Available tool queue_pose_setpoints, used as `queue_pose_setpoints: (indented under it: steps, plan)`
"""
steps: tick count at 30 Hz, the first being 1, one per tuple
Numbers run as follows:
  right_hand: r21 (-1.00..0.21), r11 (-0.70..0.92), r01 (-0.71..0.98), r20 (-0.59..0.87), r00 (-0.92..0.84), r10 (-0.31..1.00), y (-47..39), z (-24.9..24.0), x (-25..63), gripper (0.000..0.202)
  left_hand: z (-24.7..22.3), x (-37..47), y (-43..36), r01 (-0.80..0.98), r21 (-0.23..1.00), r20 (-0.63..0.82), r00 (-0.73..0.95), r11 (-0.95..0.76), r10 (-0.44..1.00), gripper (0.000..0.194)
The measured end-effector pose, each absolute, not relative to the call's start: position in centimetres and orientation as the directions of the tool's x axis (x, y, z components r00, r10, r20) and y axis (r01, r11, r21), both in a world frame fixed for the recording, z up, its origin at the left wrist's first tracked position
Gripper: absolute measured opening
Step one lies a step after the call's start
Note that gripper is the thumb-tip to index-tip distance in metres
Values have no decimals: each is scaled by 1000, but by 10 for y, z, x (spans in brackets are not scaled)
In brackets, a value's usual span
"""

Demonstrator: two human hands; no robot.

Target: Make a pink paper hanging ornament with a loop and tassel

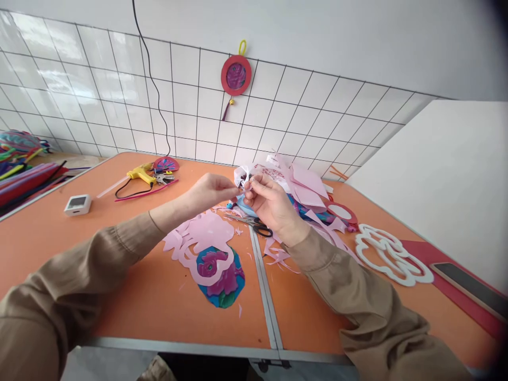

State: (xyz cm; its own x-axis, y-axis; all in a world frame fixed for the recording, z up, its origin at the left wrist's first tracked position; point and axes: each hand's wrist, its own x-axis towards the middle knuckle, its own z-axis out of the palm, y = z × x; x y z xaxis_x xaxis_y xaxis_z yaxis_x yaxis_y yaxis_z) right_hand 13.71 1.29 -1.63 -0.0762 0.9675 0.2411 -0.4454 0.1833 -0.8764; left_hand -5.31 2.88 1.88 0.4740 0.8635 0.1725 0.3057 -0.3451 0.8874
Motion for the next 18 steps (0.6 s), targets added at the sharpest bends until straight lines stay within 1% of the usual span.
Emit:
queue_pose_setpoints:
  steps: [1,3,5,7,9,12,15,18]
  plan:
    - [-883,173,-436,231,-84,969,11,-17,135,36,21,-50,23,319,891,144,477,-323,867,19]
    - [-892,174,-418,232,-92,968,9,-18,133,39,23,-45,15,332,908,76,468,-255,880,29]
    - [-903,196,-383,250,-98,963,7,-18,132,39,23,-42,11,354,907,43,463,-229,885,32]
    - [-913,224,-341,273,-101,957,6,-17,131,38,22,-41,10,380,888,69,445,-258,893,33]
    - [-911,247,-330,290,-88,953,5,-16,130,36,20,-41,11,383,874,118,433,-301,894,37]
    - [-878,256,-404,291,-26,956,4,-15,128,38,20,-40,12,334,879,158,467,-339,870,45]
    - [-861,236,-450,260,8,966,5,-14,127,43,20,-38,10,249,910,165,518,-332,839,42]
    - [-869,261,-421,274,30,961,8,-12,132,42,20,-40,11,195,932,162,533,-307,830,33]
